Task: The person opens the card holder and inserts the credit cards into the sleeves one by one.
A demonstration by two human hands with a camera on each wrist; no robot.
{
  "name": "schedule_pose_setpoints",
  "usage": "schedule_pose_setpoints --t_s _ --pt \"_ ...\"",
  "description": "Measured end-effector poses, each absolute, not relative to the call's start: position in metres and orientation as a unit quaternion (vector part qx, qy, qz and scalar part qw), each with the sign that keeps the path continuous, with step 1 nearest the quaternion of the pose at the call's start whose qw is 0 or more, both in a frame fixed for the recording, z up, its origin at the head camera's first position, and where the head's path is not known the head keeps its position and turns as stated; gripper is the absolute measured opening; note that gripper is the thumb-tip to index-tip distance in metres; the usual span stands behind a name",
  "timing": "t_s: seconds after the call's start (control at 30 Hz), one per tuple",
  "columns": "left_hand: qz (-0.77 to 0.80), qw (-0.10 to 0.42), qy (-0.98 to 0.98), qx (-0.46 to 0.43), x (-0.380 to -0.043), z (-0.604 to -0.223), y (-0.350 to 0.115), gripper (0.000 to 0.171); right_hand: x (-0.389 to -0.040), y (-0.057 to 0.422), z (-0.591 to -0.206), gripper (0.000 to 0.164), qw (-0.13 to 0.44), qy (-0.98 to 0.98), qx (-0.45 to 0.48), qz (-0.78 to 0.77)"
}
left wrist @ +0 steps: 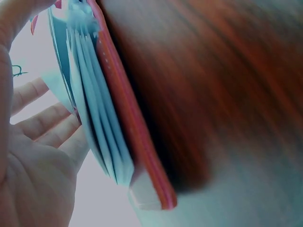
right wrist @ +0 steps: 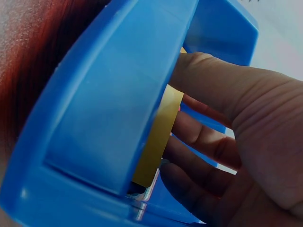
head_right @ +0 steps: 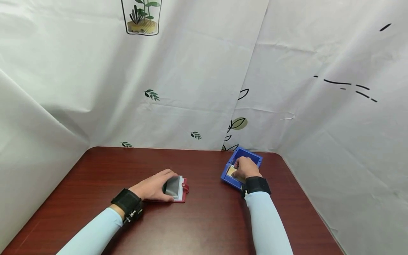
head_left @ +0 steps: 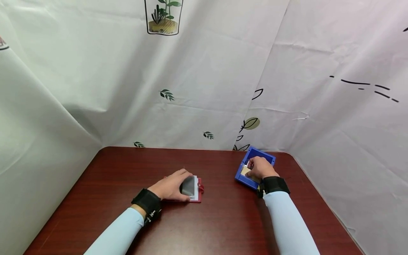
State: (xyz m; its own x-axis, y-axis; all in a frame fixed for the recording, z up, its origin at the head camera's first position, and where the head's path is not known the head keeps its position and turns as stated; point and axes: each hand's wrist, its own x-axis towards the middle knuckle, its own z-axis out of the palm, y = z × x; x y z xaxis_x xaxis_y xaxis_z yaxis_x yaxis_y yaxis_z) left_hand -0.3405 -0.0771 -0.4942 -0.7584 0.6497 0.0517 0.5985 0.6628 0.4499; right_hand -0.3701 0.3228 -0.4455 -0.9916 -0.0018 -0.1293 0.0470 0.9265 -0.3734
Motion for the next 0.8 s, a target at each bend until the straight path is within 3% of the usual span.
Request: schedule_pose_setpoints --t_s 0.3,0.6,0.8 --pt "0.242 0.055 0.906 0.344 -0.3407 -0.4943 -0.0811 0.075 -0.37 0.3244 -0.4449 0.023 0.035 0.98 0.005 -0.195" --pt "0.272 0.047 0.891 0.361 -0.3433 -0.4952 -0.0866 0.076 -0.3696 0.3273 -0.4435 0.025 0.043 0.976 0.003 -0.212" --pt "0.277 0.042 0.89 0.36 -0.3443 -0.4951 -0.0874 0.057 -0.3693 0.328 -0.4456 0.025 0.032 0.978 -0.003 -0.205"
